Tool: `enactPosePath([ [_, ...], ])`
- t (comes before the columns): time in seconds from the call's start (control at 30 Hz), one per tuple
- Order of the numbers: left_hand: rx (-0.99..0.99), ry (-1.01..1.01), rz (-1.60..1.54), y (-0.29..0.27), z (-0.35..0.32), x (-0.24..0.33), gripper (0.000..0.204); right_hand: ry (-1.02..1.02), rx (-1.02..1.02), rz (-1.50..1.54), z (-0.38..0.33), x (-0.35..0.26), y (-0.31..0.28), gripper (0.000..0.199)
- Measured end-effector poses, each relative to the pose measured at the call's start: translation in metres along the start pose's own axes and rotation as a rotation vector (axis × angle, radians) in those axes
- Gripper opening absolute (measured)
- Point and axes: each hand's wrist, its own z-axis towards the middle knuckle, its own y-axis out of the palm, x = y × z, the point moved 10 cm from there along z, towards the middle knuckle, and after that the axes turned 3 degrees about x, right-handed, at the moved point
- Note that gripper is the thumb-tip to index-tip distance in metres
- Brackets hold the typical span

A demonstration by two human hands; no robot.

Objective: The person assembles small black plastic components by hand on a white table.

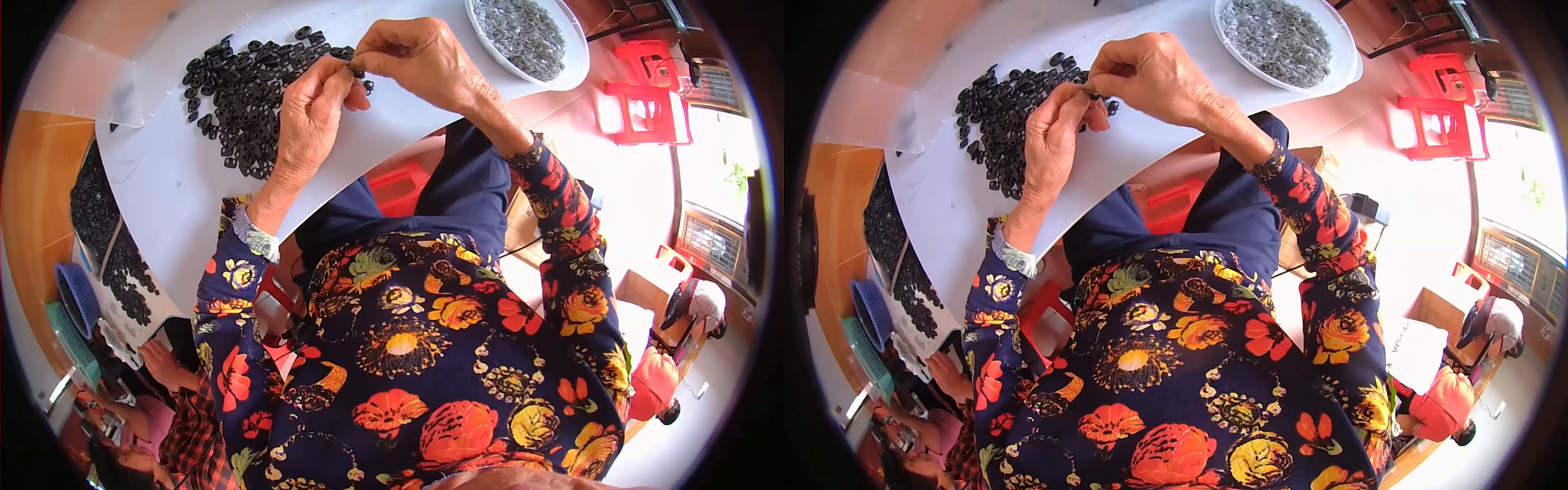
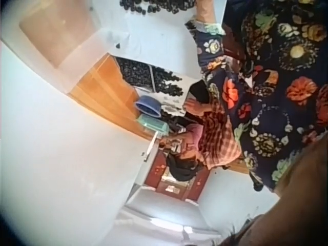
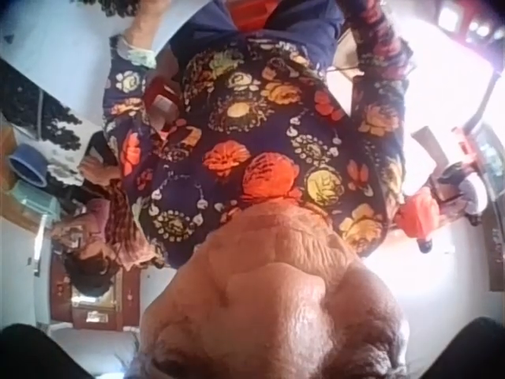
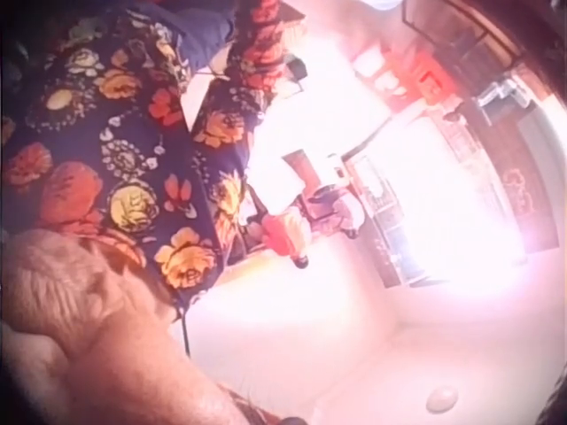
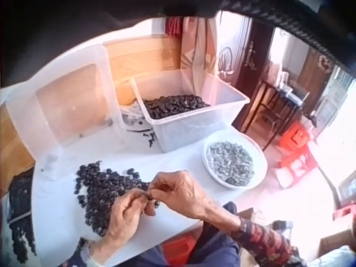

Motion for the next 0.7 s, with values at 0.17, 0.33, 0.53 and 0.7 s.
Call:
enactPosePath([
  [0.17, 0.019, 0.011, -0.079, 0.003, -0.005, 0.005, 0.016, 0.051, -0.060, -0.068, -0.008, -0.003, 0.008, 0.013],
  [0.33, -0.120, 0.003, -0.154, 0.024, -0.023, 0.006, 0.014, -0.050, 0.154, -0.171, 0.013, -0.007, -0.034, 0.016],
  [0.53, -0.168, -0.096, -0.263, 0.032, -0.028, -0.010, 0.008, -0.115, -0.106, -0.277, 0.030, -0.015, -0.027, 0.009],
  [0.7, -0.195, -0.137, -0.219, 0.037, -0.030, -0.013, 0.008, -0.461, -0.282, -0.466, 0.028, -0.022, 0.002, 0.009],
])
